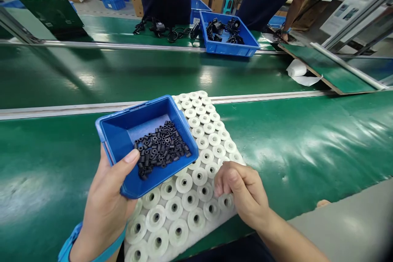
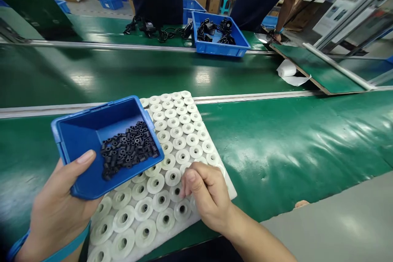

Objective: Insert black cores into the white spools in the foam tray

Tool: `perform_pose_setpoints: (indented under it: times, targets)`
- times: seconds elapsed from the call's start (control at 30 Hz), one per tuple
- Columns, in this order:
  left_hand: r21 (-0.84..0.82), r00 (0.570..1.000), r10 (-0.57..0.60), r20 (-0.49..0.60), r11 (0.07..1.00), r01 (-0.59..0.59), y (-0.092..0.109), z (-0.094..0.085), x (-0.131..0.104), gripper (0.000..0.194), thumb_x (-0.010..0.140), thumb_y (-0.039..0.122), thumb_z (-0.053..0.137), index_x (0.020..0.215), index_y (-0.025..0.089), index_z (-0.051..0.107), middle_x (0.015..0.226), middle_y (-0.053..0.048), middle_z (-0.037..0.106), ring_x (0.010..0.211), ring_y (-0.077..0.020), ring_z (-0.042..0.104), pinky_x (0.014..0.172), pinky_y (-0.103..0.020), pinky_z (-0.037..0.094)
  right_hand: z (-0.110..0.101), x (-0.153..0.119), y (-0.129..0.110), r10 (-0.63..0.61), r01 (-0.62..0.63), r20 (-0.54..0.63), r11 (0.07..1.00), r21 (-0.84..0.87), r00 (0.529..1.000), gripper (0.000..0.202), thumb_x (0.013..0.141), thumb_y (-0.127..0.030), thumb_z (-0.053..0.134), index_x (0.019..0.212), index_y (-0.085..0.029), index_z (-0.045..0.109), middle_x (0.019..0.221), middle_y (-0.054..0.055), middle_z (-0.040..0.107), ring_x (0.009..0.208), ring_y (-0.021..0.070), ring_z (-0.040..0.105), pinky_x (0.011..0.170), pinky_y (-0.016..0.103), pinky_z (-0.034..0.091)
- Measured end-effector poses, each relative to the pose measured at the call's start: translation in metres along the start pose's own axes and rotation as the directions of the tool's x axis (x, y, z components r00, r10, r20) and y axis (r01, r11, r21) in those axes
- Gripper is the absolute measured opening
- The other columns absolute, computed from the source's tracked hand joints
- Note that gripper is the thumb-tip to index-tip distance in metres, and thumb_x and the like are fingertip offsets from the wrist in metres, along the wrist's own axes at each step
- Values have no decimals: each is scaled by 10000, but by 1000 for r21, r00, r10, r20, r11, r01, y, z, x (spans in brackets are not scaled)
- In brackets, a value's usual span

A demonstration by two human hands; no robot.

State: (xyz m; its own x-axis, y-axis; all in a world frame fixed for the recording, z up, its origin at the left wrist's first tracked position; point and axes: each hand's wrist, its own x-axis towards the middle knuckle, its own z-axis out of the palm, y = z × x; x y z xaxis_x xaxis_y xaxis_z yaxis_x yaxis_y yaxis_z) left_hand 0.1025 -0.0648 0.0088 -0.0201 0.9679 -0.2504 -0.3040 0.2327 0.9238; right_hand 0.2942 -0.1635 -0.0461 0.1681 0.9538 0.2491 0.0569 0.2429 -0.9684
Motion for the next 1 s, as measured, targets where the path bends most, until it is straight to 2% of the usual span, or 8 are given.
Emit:
perform_pose_setpoints:
  times: [0.1,0.2,0.27,0.4,0.5,0.63,0.83,1.0]
  targets:
    - [13,1000,-13,-11,1000,13,-2,-1,0,695,861,455,805,1506,354,568,1371,17,736,1491,-357,516,1209,-488,522,4,-1,1,-38,38,9,997,60,999,516,1067,-502,539,641,-222,462,508,-35,474,441,101,449,443,247,363]
    - [-2,999,-34,-28,999,34,0,-1,2,794,805,460,848,1533,353,548,1343,10,750,1449,-390,557,1182,-539,546,3,1,4,-39,40,-19,996,80,999,532,1108,-420,436,612,-233,382,474,-53,367,404,90,338,404,249,270]
    - [-17,998,-40,-38,999,39,1,-1,3,820,795,465,862,1541,349,543,1328,6,756,1436,-388,571,1192,-540,535,3,2,5,-38,41,-36,997,68,999,512,1128,-329,345,625,-237,370,485,-51,355,409,95,335,405,251,270]
    - [-48,999,-36,-24,998,35,0,-4,7,775,812,442,856,1524,345,567,1320,11,765,1395,-358,615,1222,-505,510,6,1,6,-103,103,67,995,2,992,513,1078,-390,463,603,-238,344,502,-51,323,429,100,331,438,279,269]
    - [-87,1000,-10,-10,996,9,-5,-11,9,693,840,382,827,1494,338,602,1308,20,777,1328,-328,670,1219,-466,513,10,-2,7,-110,112,73,993,-22,991,477,1102,-328,375,635,-242,331,518,-51,323,433,100,320,432,273,250]
    - [-115,998,15,63,993,-7,-10,-19,10,627,907,342,763,1509,331,587,1362,13,755,1341,-312,662,1210,-449,519,14,-5,9,-143,147,119,989,-27,982,500,1063,-386,477,607,-229,343,516,-53,312,446,96,312,462,293,223]
    - [-144,984,72,162,988,-49,-7,-21,6,592,950,342,723,1521,366,570,1409,27,726,1406,-315,609,1171,-438,563,13,2,12,-5,5,-35,1000,14,999,564,1119,-404,411,580,-237,389,468,-41,386,426,95,352,413,253,283]
    - [-119,981,103,164,989,-84,-5,-24,7,625,923,384,764,1517,391,571,1369,37,745,1422,-336,593,1146,-436,586,6,7,11,39,-39,20,999,19,999,607,1111,-473,442,558,-223,436,447,-35,413,431,96,379,428,248,310]
